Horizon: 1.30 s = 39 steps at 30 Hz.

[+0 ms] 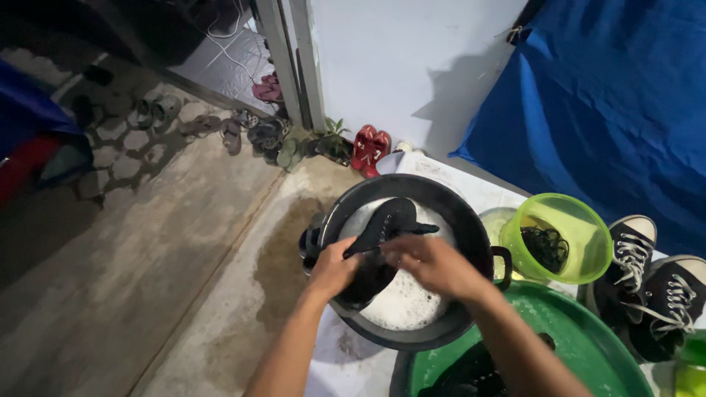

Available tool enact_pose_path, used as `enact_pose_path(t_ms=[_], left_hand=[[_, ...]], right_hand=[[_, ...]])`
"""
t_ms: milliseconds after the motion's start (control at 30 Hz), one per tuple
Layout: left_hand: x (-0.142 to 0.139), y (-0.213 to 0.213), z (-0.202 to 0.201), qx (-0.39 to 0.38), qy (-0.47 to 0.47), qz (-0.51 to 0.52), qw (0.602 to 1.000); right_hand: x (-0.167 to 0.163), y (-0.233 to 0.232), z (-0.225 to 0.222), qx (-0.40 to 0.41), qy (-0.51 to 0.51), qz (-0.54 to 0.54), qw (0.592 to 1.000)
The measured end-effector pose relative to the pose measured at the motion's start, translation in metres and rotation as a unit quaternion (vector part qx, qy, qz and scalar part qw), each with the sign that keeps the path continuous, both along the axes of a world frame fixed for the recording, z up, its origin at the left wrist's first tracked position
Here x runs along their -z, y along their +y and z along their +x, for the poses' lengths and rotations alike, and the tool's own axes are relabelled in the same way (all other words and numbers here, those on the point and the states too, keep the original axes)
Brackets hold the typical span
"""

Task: The person washes a pair of black sneakers by hand using a brush and soapy water in a black basin. They scrub the uppers, soles, and laces, rinse the shoes in a green basin, and place the cleaned shoes on the floor.

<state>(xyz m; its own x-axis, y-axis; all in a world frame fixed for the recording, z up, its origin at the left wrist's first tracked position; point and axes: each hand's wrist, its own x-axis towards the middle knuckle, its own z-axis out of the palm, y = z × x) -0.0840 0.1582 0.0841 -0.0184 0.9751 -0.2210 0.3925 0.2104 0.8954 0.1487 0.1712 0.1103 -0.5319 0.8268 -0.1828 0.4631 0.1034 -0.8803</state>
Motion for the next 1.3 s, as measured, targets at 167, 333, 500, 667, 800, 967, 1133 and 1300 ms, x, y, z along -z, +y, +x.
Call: enact_pose_path(t_ms=[167, 333, 500, 667, 800, 967, 1133, 1300], left_hand=[[-0.014, -0.002, 0.019, -0.047, 0.12, 0.038, 0.991], [-0.04, -0.004, 0.03, -0.027, 0.199, -0.009, 0.98], [-0.079, -0.01, 0.03, 0.017, 0.079, 0.012, 0.997], [-0.119, -0.033, 0.016, 0.163, -0.027, 0.198, 0.966], [-0.134, -0.032, 0.027, 0.207, 0.127, 0.387, 0.889], [-0.133, -0.014, 0.033, 0.214, 0.102, 0.364, 0.901], [-0.124, -0.006, 0.032, 0.199, 0.048, 0.28, 0.938], [-0.119, 0.001, 0.026, 0.152, 0.029, 0.264, 0.952]], right_hand=[[-0.025, -0.038, -0.025, 0.082, -0.08, -0.092, 0.989], [-0.032, -0.065, -0.036, 0.147, 0.084, 0.11, 0.979], [-0.044, -0.065, -0.016, 0.261, 0.128, -0.004, 0.957], [-0.06, -0.054, 0.021, 0.304, 0.433, -0.18, 0.829], [-0.055, -0.041, 0.05, 0.295, 0.535, -0.235, 0.756], [-0.031, -0.026, 0.078, 0.203, 0.619, -0.249, 0.716], [0.004, -0.013, 0.087, 0.217, 0.595, -0.273, 0.724], [0.037, -0.005, 0.074, 0.186, 0.672, -0.271, 0.664]])
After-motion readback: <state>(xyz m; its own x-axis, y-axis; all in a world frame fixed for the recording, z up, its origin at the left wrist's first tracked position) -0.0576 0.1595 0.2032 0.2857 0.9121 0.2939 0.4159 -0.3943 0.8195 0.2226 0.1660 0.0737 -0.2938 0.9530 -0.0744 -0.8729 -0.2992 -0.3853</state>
